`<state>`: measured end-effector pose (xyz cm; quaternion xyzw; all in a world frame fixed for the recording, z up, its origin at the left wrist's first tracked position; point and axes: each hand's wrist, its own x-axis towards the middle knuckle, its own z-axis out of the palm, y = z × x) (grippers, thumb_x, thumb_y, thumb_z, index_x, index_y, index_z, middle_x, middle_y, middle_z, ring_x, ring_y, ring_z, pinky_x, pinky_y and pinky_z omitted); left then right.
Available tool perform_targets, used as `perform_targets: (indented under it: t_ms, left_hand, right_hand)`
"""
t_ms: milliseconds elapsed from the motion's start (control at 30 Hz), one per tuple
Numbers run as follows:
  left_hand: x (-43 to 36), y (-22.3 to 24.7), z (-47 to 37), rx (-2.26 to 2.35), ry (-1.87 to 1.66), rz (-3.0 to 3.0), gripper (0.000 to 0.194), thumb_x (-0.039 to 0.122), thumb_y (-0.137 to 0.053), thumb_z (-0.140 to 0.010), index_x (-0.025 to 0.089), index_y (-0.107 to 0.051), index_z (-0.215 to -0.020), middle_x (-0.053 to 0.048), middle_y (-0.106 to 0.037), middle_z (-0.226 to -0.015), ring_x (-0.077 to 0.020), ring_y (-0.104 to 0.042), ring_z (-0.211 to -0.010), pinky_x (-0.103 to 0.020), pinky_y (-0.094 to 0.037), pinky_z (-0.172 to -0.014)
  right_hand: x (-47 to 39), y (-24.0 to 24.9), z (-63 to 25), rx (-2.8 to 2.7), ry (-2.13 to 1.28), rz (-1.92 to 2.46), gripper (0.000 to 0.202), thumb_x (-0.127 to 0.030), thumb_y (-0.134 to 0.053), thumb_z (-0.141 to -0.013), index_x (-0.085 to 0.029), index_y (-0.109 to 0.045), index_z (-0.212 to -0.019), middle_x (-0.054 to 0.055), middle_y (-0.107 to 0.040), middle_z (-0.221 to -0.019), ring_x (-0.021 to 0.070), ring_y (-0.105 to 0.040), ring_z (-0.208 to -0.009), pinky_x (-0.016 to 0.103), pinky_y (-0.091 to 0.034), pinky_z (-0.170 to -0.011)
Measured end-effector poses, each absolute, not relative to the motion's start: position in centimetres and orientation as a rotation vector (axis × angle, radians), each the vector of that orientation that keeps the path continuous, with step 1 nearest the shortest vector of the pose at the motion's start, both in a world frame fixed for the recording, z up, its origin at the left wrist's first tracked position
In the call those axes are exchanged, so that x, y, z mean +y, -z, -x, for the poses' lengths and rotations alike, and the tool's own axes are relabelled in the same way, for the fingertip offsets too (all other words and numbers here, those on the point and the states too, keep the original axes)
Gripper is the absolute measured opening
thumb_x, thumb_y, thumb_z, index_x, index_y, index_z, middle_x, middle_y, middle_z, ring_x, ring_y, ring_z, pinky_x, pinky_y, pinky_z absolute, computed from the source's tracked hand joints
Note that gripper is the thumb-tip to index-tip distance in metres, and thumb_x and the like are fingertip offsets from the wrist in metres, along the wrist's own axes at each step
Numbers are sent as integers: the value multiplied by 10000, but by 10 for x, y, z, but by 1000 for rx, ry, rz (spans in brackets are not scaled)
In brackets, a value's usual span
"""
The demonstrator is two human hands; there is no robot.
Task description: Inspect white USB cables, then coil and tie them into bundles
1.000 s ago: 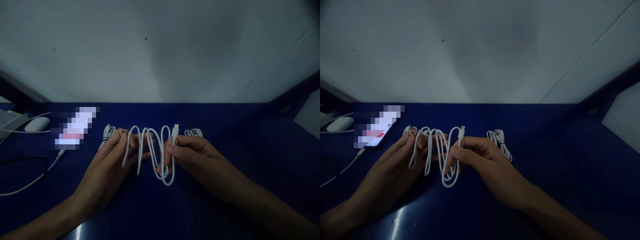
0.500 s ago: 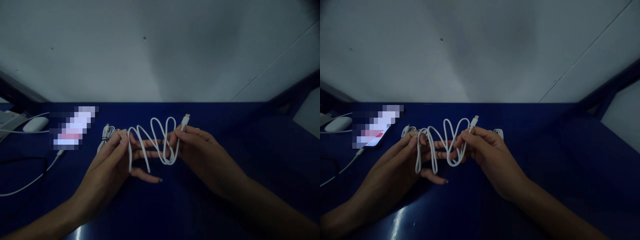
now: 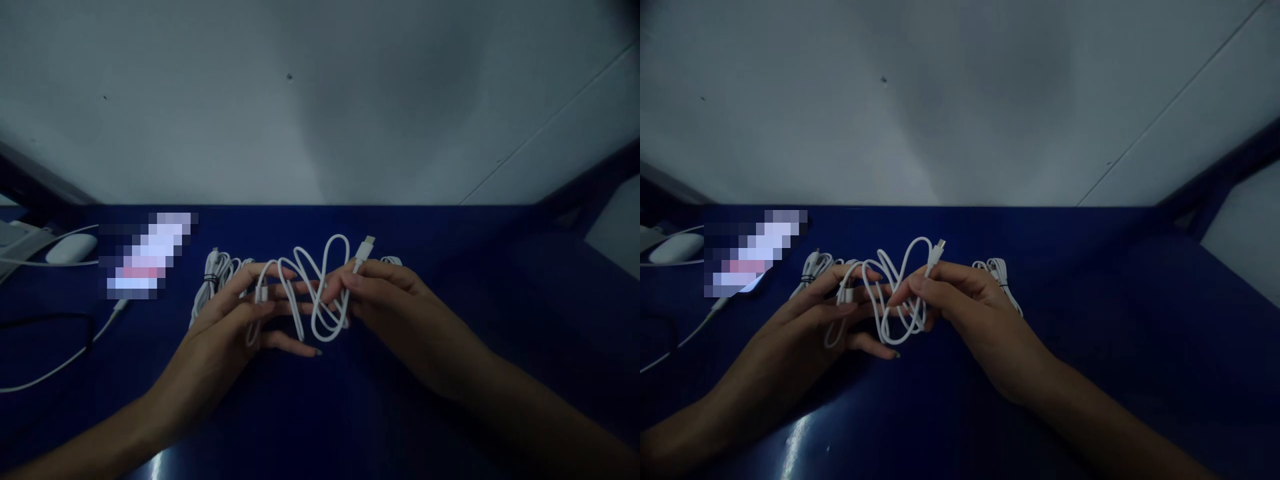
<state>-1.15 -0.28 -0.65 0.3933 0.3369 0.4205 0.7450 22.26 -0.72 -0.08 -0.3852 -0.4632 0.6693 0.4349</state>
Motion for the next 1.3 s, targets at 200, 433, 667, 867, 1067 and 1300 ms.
perform_targets:
  t_ms: [200,433,667,867,1067,1300]
  left_hand:
    - [-6,6,11,760,-898,-887,279,173,-594,-1087,257,-797,-1258,-129,-767,-1281,-406,-703,-1324,-448,-762,-818]
    - [-4,9,11,799,-859,-940,292,263,-667,-1105,281,-772,-1376,-141,-765,-1390,-386,-705,-1328,-455,-743,-895]
    - [-8,11,15,813,-837,-993,260,305,-637,-1139,292,-745,-1375,-124,-742,-1470,-364,-702,-1348,-464,-732,-944]
    - [-6,15,14,866,-874,-1026,231,301,-720,-1103,288,-716,-1334,-98,-803,-1350,-308,-779,-1211,-415,-727,-921]
    - [0,12,15,883,-851,-905,149,255,-807,-1040,234,-774,-1184,-80,-824,-1326,-187,-819,-936,-274,-696,-849]
    - [0,10,15,869,-796,-886,216,247,-776,-1050,232,-840,-1256,-100,-836,-1307,-218,-806,-1040,-278,-671,-889]
  right_hand:
    - [-7,-4,-223,-1248,-1630,1033,283,-474,-690,-1094,-295,-860,-955,23,-780,-1021,218,-667,-979,372,-498,-911]
    - [-9,-3,-223,-1325,-1536,1110,324,-456,-638,-1122,-274,-836,-941,35,-793,-1016,231,-702,-1015,391,-487,-965]
    - [-10,-6,-222,-1322,-1467,1208,372,-489,-612,-1124,-277,-841,-921,26,-749,-948,228,-672,-966,401,-478,-939]
    - [-12,-7,-219,-1302,-1395,1251,404,-456,-568,-1143,-259,-782,-862,28,-729,-941,218,-657,-925,400,-489,-931]
    - [-13,-1,-219,-1131,-1364,1308,389,-531,-574,-1142,-251,-683,-896,18,-689,-916,214,-661,-901,378,-521,-861]
    - [-12,-2,-218,-1150,-1390,1268,333,-497,-580,-1148,-250,-680,-948,22,-707,-913,200,-671,-842,354,-532,-770]
